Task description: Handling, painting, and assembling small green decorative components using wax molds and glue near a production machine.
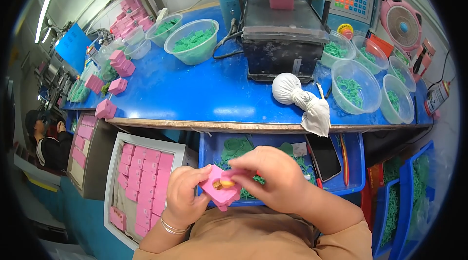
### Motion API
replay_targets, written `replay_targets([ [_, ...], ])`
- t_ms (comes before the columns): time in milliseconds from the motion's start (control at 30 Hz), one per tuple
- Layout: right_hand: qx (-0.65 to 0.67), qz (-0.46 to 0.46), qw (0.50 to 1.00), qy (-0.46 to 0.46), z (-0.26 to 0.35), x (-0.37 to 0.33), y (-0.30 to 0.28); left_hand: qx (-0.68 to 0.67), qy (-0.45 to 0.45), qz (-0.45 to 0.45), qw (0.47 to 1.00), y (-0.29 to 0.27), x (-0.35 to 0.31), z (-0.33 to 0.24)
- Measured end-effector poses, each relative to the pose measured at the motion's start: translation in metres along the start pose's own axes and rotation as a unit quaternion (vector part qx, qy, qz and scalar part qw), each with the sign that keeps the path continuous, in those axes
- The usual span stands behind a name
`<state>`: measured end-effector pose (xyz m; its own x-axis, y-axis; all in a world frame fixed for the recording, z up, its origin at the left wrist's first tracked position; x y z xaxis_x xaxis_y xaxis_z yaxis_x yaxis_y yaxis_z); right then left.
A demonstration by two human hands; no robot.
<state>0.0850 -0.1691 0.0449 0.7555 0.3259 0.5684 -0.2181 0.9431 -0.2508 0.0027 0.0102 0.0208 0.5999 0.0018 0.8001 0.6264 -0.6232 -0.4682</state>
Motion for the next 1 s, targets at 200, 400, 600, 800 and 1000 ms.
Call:
replay_targets([
  [200,0.003,0.052,0.971,-0.231,0.012,-0.004,0.008,-0.011,0.000,0.019,1.000,0.000,0.002,-0.004],
  [400,-0.018,0.115,0.971,-0.211,0.015,0.000,0.008,0.019,0.023,0.097,0.995,0.001,0.007,-0.009],
  [600,-0.180,0.086,0.944,-0.263,0.021,-0.010,0.023,-0.030,-0.054,0.086,0.994,0.011,0.001,-0.004],
  [800,-0.192,0.032,0.939,-0.284,-0.002,-0.016,0.038,-0.158,-0.171,0.188,0.954,0.016,-0.002,-0.010],
  [1000,0.083,0.204,0.975,0.025,-0.030,-0.007,0.045,-0.245,-0.246,0.193,0.918,0.022,-0.008,-0.010],
])
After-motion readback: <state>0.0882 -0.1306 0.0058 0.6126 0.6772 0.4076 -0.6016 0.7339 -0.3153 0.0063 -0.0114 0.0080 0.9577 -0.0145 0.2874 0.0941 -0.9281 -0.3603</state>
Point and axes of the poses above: each hand's wrist, its own x-axis towards the middle knuckle, its own y-axis out of the palm, z = x × y, the point moved 3 cm from there along x, towards the middle knuckle, and after that the axes turned 14 degrees about -z, right-handed, at the moved point
